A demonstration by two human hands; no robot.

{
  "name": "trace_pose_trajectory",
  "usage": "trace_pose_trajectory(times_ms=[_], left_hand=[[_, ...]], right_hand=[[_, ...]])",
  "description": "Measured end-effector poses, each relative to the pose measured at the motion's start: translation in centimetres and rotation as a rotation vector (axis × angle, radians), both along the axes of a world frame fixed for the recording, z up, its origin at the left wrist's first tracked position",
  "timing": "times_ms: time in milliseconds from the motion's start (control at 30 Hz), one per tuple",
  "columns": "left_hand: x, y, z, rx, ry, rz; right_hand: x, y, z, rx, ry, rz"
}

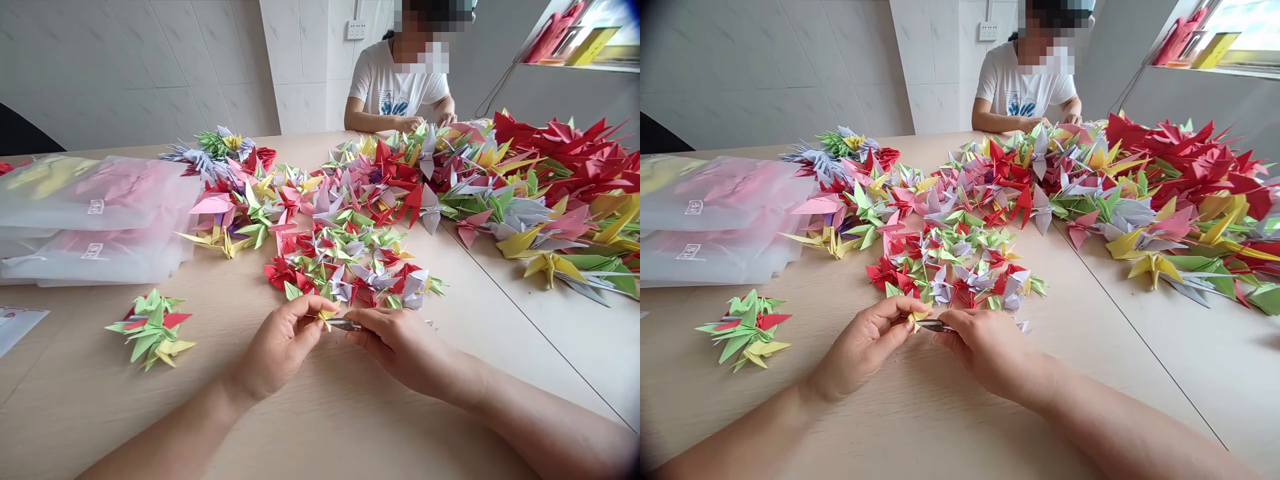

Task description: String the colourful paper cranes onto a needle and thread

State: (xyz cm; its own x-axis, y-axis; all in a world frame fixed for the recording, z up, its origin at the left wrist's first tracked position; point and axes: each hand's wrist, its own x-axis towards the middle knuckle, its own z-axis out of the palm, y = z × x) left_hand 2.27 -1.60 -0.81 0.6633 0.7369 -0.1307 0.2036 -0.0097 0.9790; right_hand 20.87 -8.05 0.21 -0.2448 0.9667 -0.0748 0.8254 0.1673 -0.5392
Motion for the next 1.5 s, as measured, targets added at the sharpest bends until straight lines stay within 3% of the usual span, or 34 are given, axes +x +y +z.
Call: trace_pose_trajectory(times_ms=[1500], left_hand=[[0.19,0.19,-0.33,-0.116,-0.077,0.017]], right_hand=[[0.23,-0.04,-0.74,0.030,0.071,0.018]])
